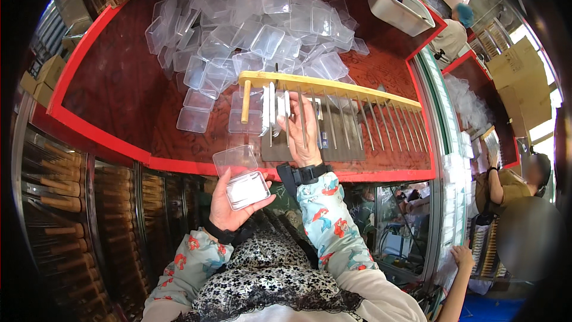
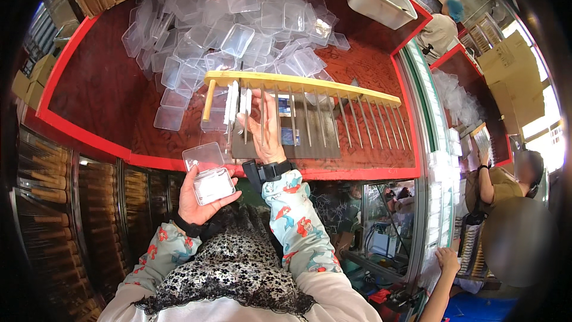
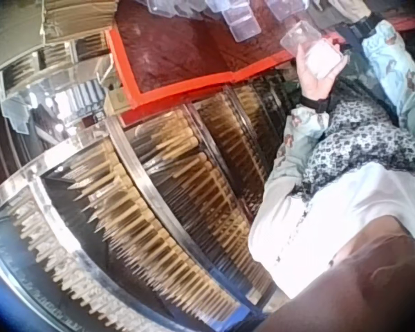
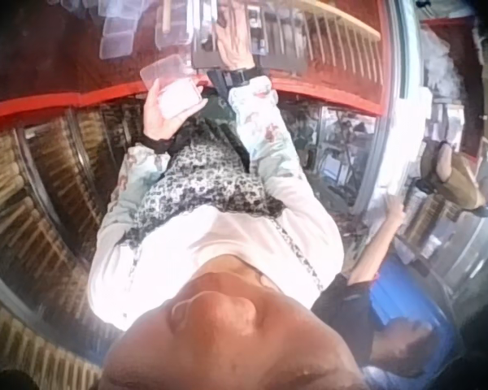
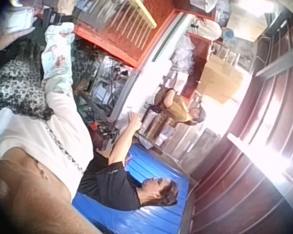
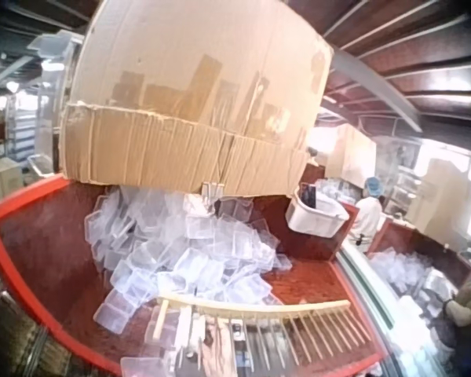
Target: The person is seen picking up small parts and assembling them together into small boxes.
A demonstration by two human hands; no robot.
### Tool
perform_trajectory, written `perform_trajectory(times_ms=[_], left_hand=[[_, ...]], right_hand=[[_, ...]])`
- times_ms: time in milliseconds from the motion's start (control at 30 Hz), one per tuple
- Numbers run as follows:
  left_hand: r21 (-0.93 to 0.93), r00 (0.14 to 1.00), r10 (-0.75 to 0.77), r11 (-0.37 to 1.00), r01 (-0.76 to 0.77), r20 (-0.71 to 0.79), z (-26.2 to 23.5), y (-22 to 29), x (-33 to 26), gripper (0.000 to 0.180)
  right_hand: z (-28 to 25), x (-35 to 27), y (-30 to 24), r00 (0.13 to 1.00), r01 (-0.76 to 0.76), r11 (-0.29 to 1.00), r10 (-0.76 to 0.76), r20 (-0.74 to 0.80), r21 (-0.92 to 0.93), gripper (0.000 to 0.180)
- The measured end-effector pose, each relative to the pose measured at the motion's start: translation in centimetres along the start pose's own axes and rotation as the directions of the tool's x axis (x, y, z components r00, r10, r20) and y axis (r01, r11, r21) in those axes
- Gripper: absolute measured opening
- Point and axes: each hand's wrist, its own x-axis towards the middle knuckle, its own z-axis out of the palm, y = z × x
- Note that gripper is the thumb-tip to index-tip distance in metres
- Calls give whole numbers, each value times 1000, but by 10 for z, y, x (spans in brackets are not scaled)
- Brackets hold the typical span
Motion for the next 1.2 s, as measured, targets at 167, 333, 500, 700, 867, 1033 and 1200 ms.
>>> perform_trajectory(times_ms=[167,333,500,700,867,1033,1200], left_hand=[[31,997,-53,998,51,49,9,-10,5,54],[289,998,-67,955,69,-16,11,-34,17,56],[404,969,-247,885,232,-17,16,-69,38,61],[400,880,-463,791,463,-105,40,-105,46,62],[519,748,-664,643,562,12,48,-129,61,76],[345,770,-638,718,605,-24,65,-129,61,77],[810,958,-262,584,60,117,82,-149,59,57]], right_hand=[[-14,-25,-19,994,-109,994,109,-9,-18,52],[-5,-102,-63,929,183,736,88,360,-652,51],[-9,-137,-72,971,208,240,68,230,-948,47],[-39,-166,-120,984,-100,286,-116,-138,-953,55],[-88,-177,-102,904,-206,804,-62,-423,-558,35],[-85,-204,-111,974,163,657,-228,12,-736,22],[-109,-214,-104,932,-21,919,-125,-341,-393,22]])
